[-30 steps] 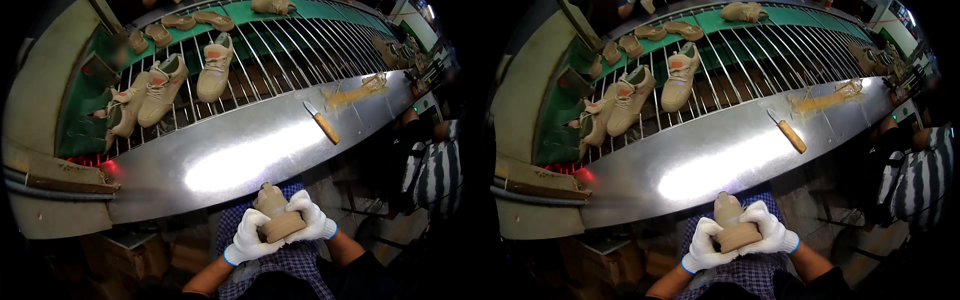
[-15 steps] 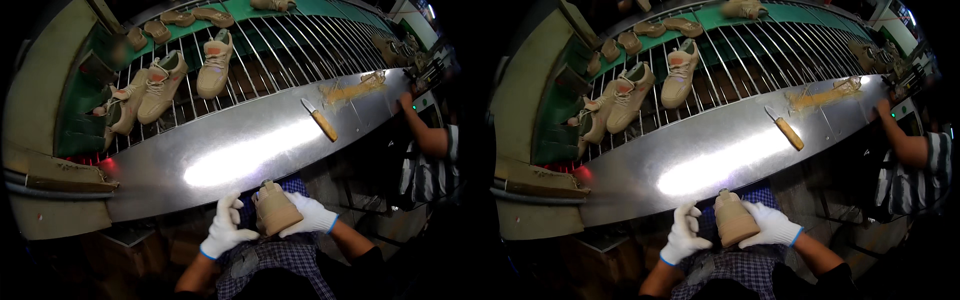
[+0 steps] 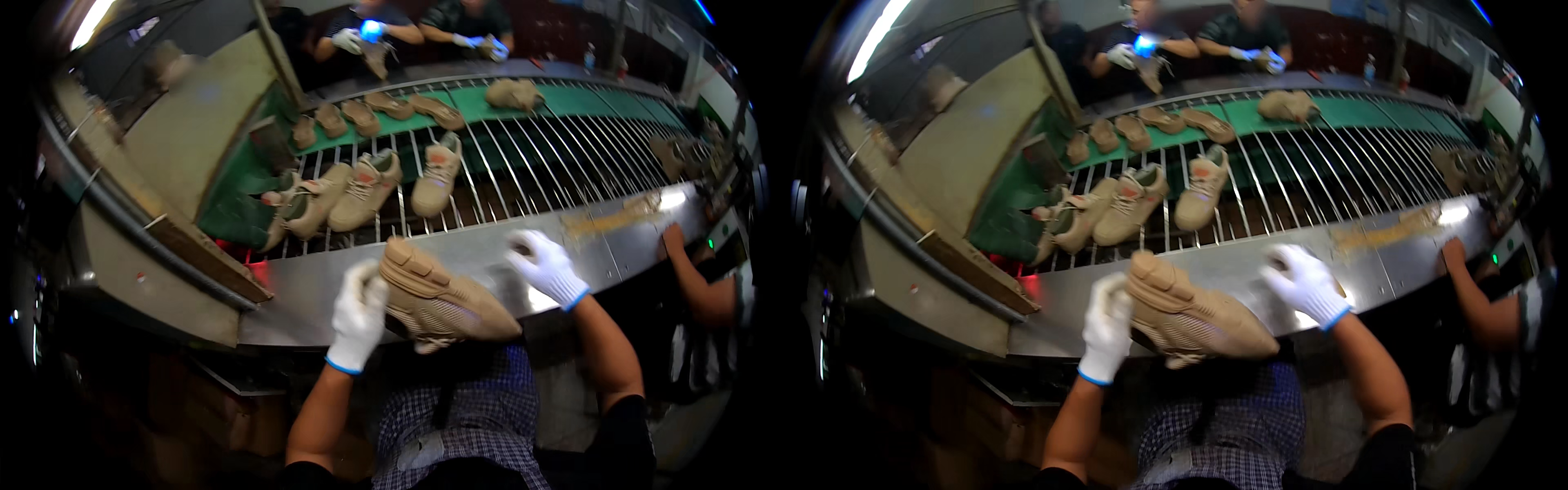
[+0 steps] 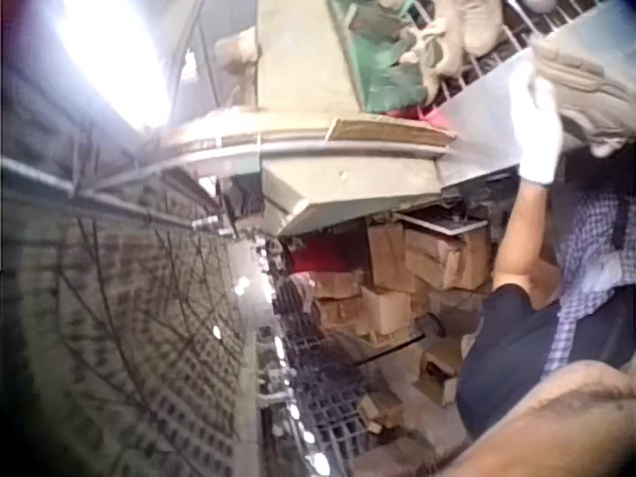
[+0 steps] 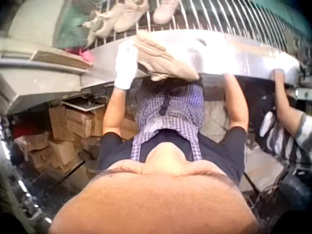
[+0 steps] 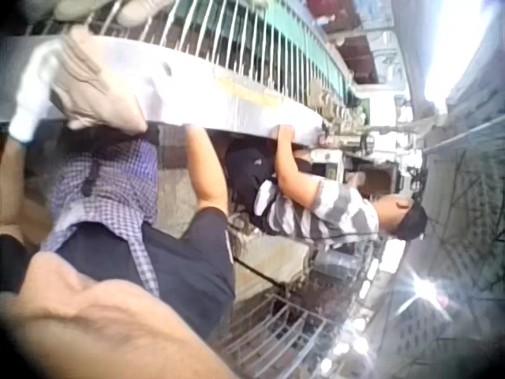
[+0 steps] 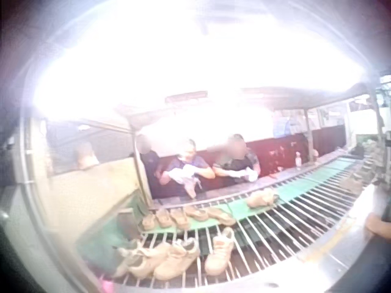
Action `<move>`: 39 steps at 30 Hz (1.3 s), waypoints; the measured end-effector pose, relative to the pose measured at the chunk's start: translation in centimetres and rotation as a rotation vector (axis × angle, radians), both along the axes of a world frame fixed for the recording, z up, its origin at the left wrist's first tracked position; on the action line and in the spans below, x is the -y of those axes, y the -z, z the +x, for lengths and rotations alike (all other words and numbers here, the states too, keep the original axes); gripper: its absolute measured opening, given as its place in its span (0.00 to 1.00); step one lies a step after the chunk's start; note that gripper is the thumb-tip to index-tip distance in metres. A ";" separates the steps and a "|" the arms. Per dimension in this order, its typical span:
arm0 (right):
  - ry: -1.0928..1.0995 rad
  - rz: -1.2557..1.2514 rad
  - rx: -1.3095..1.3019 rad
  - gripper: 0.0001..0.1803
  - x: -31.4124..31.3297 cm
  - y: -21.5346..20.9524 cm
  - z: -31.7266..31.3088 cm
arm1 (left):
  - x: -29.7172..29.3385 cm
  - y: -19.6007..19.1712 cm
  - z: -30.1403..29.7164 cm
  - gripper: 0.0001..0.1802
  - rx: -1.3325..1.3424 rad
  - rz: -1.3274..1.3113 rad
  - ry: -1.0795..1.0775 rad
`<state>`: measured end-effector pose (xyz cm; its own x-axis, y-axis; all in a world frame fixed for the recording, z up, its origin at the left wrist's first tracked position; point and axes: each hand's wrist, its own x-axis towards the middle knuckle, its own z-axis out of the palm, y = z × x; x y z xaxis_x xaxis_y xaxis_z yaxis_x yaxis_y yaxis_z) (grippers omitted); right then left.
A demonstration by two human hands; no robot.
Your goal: The person scrapes the bottom and edges of a shoe with a tool, then places it on a conveyor belt, picks up another shoe, and repeats the scraping action.
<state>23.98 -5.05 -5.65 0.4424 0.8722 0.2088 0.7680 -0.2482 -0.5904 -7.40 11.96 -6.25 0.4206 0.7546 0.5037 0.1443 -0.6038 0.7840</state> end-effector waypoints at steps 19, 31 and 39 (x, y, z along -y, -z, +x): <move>-0.274 -0.454 0.494 0.21 -4.1 -6.0 -6.3 | 2.5 0.2 3.3 0.61 -0.762 0.171 0.137; -0.598 -0.463 0.281 0.20 -3.5 -8.0 -13.0 | -0.5 1.7 2.3 0.43 -0.539 0.364 0.196; -0.309 -0.513 0.299 0.25 -4.2 -7.1 -8.3 | -2.1 -1.9 4.3 0.62 -0.884 0.314 0.306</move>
<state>15.67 -0.89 1.48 0.1437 0.9709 -0.1916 0.9612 -0.1830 -0.2064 -3.08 14.07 -4.35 0.8967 0.4366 0.0731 0.4042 -0.8748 0.2672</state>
